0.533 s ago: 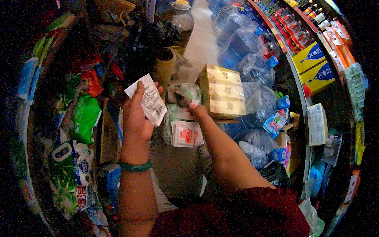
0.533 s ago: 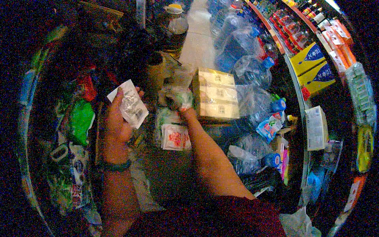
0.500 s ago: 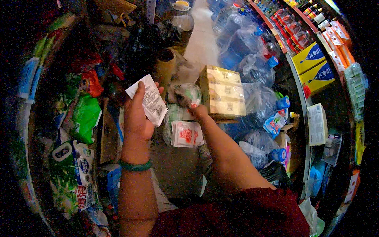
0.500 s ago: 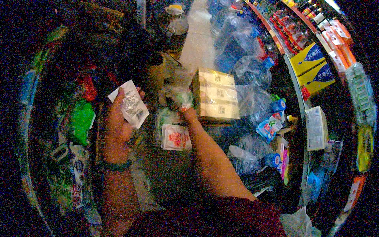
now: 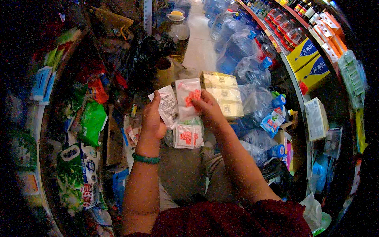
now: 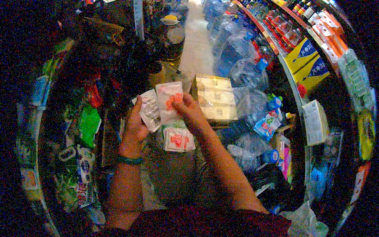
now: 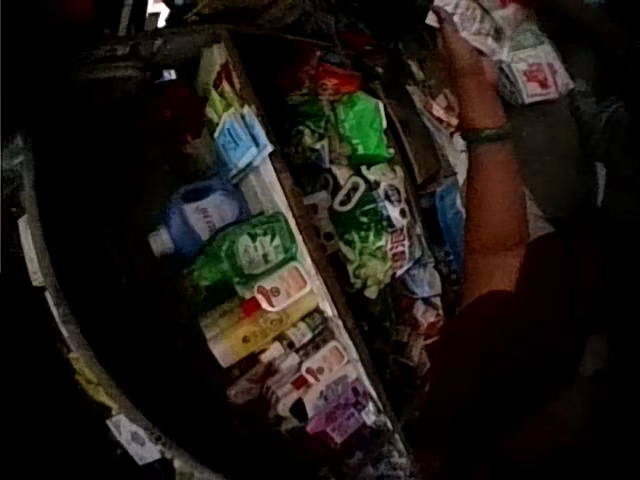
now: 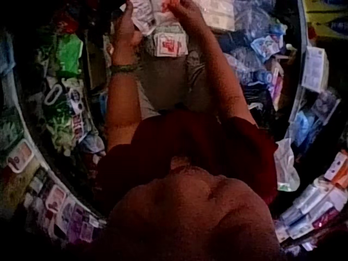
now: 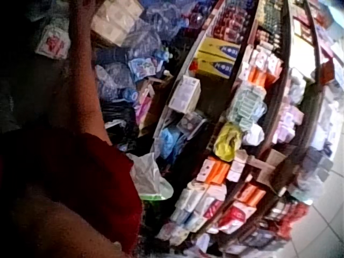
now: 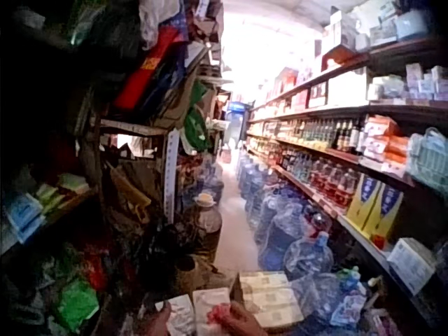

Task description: The person sits on the floor in a cluttered storage area and repeatedly picks up small white packets, stamps them with a red hand stamp, and places them into a plastic bag. The person also handles a blue box and other items on the floor.

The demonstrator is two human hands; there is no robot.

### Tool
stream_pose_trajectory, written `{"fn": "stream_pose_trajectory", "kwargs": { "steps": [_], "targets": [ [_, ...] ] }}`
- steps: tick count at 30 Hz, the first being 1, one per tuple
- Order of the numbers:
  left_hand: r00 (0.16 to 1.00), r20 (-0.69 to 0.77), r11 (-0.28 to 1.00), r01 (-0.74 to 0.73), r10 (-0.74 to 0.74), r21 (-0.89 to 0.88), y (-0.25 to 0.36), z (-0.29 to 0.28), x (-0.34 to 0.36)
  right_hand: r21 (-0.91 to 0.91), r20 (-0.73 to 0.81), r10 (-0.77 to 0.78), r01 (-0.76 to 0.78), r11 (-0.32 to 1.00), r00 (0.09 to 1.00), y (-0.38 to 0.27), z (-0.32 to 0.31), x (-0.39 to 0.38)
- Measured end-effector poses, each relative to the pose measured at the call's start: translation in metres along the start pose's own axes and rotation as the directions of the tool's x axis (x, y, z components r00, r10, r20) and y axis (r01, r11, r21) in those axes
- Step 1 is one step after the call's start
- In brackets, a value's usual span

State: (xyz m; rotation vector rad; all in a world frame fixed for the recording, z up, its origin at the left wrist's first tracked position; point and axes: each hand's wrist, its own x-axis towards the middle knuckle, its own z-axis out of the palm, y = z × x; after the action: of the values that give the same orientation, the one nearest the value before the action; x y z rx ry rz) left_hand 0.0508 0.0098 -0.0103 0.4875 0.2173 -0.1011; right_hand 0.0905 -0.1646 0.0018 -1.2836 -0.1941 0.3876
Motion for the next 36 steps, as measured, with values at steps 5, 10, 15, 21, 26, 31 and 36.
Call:
{"fn": "stream_pose_trajectory", "kwargs": {
  "steps": [5,10,15,21,26,31,36],
  "targets": [
    [0.99,0.142,0.991,0.046,-0.028,-0.122,-0.007,0.019,-0.014,0.046,0.035,-0.028,0.026,0.999,0.999,0.005,0.016,-0.017],
    [0.985,0.171,0.985,0.048,-0.019,-0.167,-0.008,0.021,-0.023,0.248,0.057,0.078,-0.09,0.965,0.995,0.002,0.012,-0.015],
    [0.97,0.241,0.994,0.064,-0.042,-0.083,-0.02,0.021,-0.02,0.39,0.087,0.056,-0.086,0.917,0.995,-0.011,0.007,-0.02],
    [0.959,0.279,0.998,0.038,-0.048,0.043,-0.031,0.021,-0.022,0.387,0.119,0.118,-0.156,0.909,0.986,-0.009,0.001,-0.022],
    [0.986,0.163,0.986,0.005,-0.032,0.167,-0.026,0.027,-0.022,0.326,0.069,0.097,-0.114,0.938,0.993,-0.017,0.006,-0.028],
    [0.996,0.078,0.946,0.006,-0.033,0.324,-0.024,0.022,-0.023,0.279,-0.011,0.019,-0.015,0.96,1.0,-0.02,-0.005,-0.023],
    [0.973,-0.143,0.886,-0.1,0.183,0.454,-0.029,0.017,-0.016,0.239,-0.062,-0.056,0.069,0.969,0.997,-0.024,-0.014,-0.022]
  ]
}}
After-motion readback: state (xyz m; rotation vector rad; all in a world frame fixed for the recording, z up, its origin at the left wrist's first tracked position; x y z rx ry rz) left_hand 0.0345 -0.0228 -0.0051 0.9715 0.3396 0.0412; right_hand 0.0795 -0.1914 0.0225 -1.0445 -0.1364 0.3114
